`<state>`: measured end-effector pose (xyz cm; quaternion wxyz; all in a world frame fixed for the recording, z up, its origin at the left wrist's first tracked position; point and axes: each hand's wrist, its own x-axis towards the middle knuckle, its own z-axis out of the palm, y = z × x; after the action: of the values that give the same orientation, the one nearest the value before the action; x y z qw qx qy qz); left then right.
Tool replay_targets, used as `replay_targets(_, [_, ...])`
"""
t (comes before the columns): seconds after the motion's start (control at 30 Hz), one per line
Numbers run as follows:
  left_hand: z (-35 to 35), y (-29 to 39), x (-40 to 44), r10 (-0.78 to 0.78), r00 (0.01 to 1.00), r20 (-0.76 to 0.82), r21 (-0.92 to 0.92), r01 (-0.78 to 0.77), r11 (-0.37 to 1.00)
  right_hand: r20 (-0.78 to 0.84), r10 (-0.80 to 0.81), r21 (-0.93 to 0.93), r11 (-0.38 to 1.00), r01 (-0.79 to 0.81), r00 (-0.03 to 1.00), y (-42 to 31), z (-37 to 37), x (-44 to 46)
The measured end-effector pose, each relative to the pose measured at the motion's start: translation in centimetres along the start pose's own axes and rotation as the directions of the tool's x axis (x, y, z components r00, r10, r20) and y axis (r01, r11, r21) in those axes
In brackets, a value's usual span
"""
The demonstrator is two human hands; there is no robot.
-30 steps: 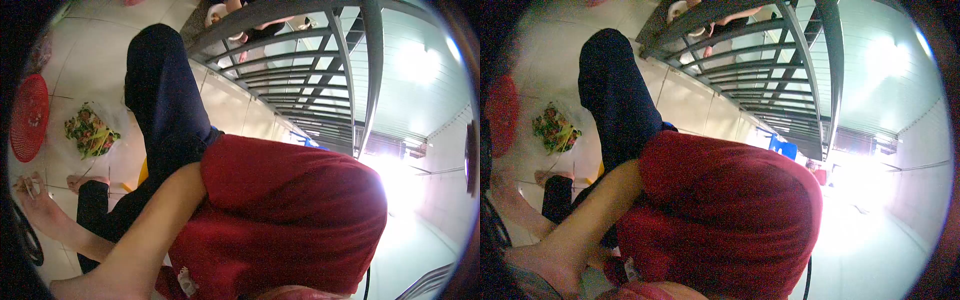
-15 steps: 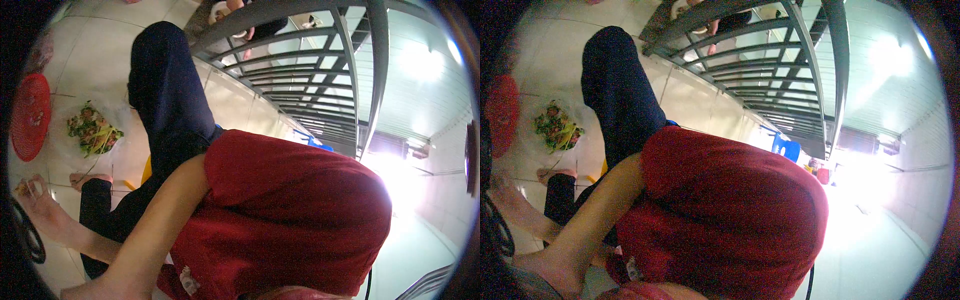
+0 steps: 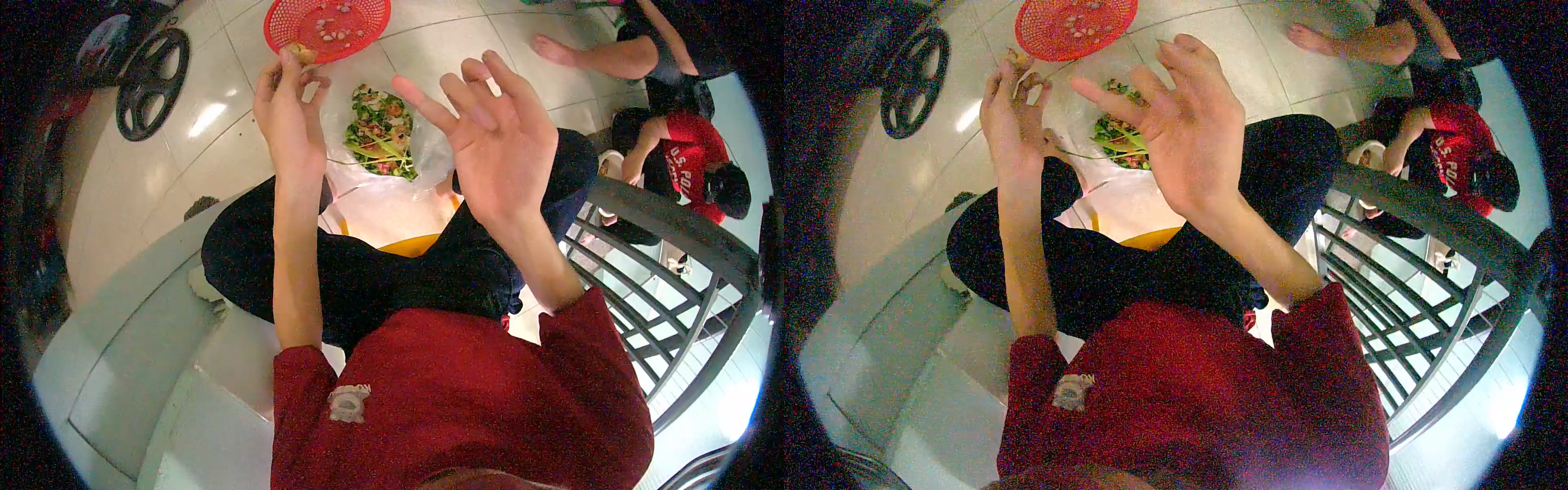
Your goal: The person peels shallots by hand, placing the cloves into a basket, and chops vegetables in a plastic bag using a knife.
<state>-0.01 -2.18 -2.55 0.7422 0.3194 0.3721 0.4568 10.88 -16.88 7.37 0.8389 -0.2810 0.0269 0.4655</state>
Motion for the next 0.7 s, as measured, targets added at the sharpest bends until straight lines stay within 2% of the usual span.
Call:
replay_targets(0.1, [-0.1,-0.1,0.1,0.022,0.998,0.063,-0.008,-0.022,1.0,0.063,0.014,0.024,1.0,-0.016,0.998,0.3,-0.6,0.1])
replay_targets(0.23, [0.0,-0.1,0.0,0.041,0.998,0.041,-0.001,-0.041,0.999,0.086,0.019,-0.021,1.0,-0.018,0.996,0.4,-0.4,0.2])
replay_targets(0.3, [0.3,-0.1,0.0,0.061,0.997,0.045,0.05,-0.063,0.997,0.306,0.062,-0.151,0.988,-0.016,0.95,0.3,-1.1,1.7])
replay_targets(0.33, [0.4,-0.1,0.0,0.071,0.996,0.058,0.037,-0.073,0.997,0.324,0.073,-0.15,0.988,-0.025,0.943,0.2,-0.7,3.1])
replay_targets(0.37, [0.6,0.0,0.0,0.096,0.994,0.049,0.033,-0.098,0.995,0.353,0.096,-0.457,0.886,0.082,0.931,0.2,-0.2,5.0])
replay_targets(0.4, [0.9,0.1,-0.1,0.142,0.989,0.051,0.03,-0.143,0.989,0.378,0.121,-0.703,0.682,0.2,0.918,0.2,0.3,6.9])
replay_targets(0.43, [1.1,0.2,-0.2,0.182,0.982,0.054,0.028,-0.183,0.983,0.396,0.13,-0.699,0.685,0.207,0.909,0.1,0.2,8.7])
replay_targets(0.5, [1.1,0.6,-0.3,0.227,0.973,0.039,0.02,-0.228,0.974,0.589,0.175,-0.775,0.399,0.49,0.789,0.2,-1.1,12.0])
replay_targets(0.53, [1.0,0.8,-0.4,0.21,0.976,0.048,0.056,-0.213,0.975,0.57,0.106,-0.788,0.353,0.505,0.815,0.4,-2.0,13.5])
replay_targets(0.57, [0.9,0.9,-0.4,0.192,0.98,0.053,0.092,-0.197,0.976,0.579,0.119,-0.783,0.355,0.51,0.806,0.5,-3.3,14.4])
replay_targets(0.63, [0.8,0.8,-0.3,0.2,0.979,0.027,0.101,-0.202,0.974,0.473,0.084,-0.849,0.312,0.427,0.877,0.9,-4.5,15.0])
replay_targets(0.7, [0.6,0.7,-0.3,0.209,0.976,0.057,0.116,-0.214,0.97,0.467,0.135,-0.866,0.273,0.42,0.874,0.8,-5.1,14.7])
